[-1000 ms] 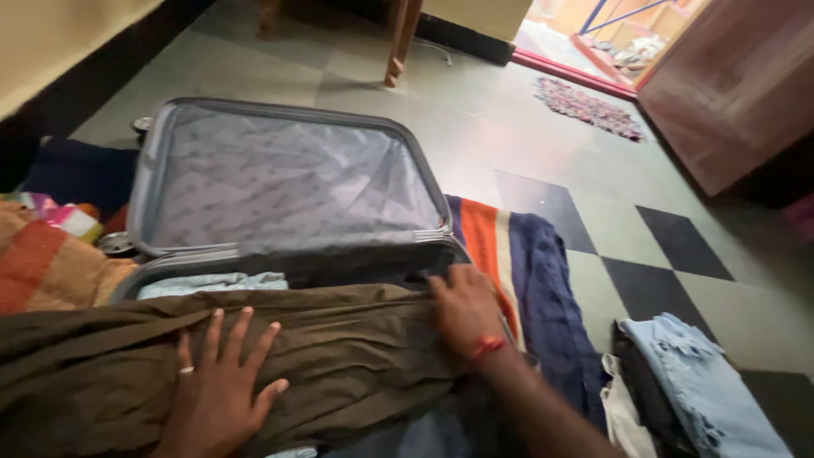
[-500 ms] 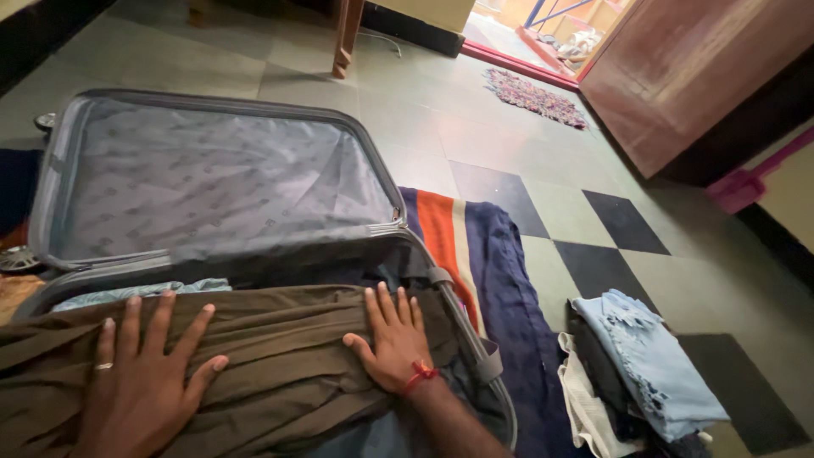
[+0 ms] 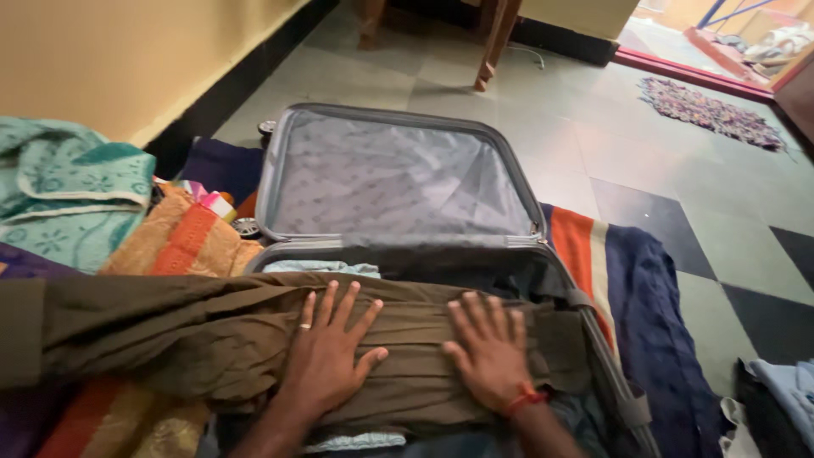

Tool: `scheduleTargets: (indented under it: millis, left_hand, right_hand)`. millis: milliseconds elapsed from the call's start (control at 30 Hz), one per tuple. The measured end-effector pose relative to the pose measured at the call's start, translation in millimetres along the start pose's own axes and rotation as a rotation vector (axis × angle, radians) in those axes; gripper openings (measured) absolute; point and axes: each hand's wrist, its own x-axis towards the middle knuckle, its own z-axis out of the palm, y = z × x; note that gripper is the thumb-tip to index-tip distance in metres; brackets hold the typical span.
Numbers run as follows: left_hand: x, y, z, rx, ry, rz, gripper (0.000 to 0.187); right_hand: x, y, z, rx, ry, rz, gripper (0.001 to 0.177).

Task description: The person packs a suitcase by hand, folding and placing trousers and a shirt into the main compartment.

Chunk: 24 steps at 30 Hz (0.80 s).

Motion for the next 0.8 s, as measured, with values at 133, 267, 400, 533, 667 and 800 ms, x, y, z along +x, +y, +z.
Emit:
scheduleTargets:
  millis: [133, 267, 400, 533, 667, 800]
  left_hand:
    - [-0.3, -0.2, -5.5, -0.018, -0.056, -0.024, 0.070]
    - [-0.3, 0.4, -4.3, -0.015, -0.033, -0.019, 0.071]
    - [-2.6, -0.4, -4.9, -0.012, -0.022, -0.002, 0.072]
    - [-2.5, -0.1, -5.4, -0.032, -0.033, -0.013, 0.072]
    - [-1.1, 0.2, -6.1, -0.023, -0.058, -0.029, 0.073]
    - [-2.3, 0.0, -5.6, -0.027, -0.048, -0.019, 0.075]
  right_hand:
    - [-1.8, 28.2, 4.9, 0.071, 0.072, 0.187, 0.070]
    - [3.4, -8.5, -24.5, 0.038, 0.160, 0.037, 0.068]
    - [6.4, -63.9, -29.5, 0.209, 0.030, -0.292, 0.067]
    - [2.7, -41.5, -12.8, 0.145, 0.017, -0.184, 0.068]
    - [0.1, -1.1, 4.1, 0.003, 0.056, 0.024, 0.068]
    - [-1.1, 9.5, 0.0, 0.021, 0.047, 0.166, 0.069]
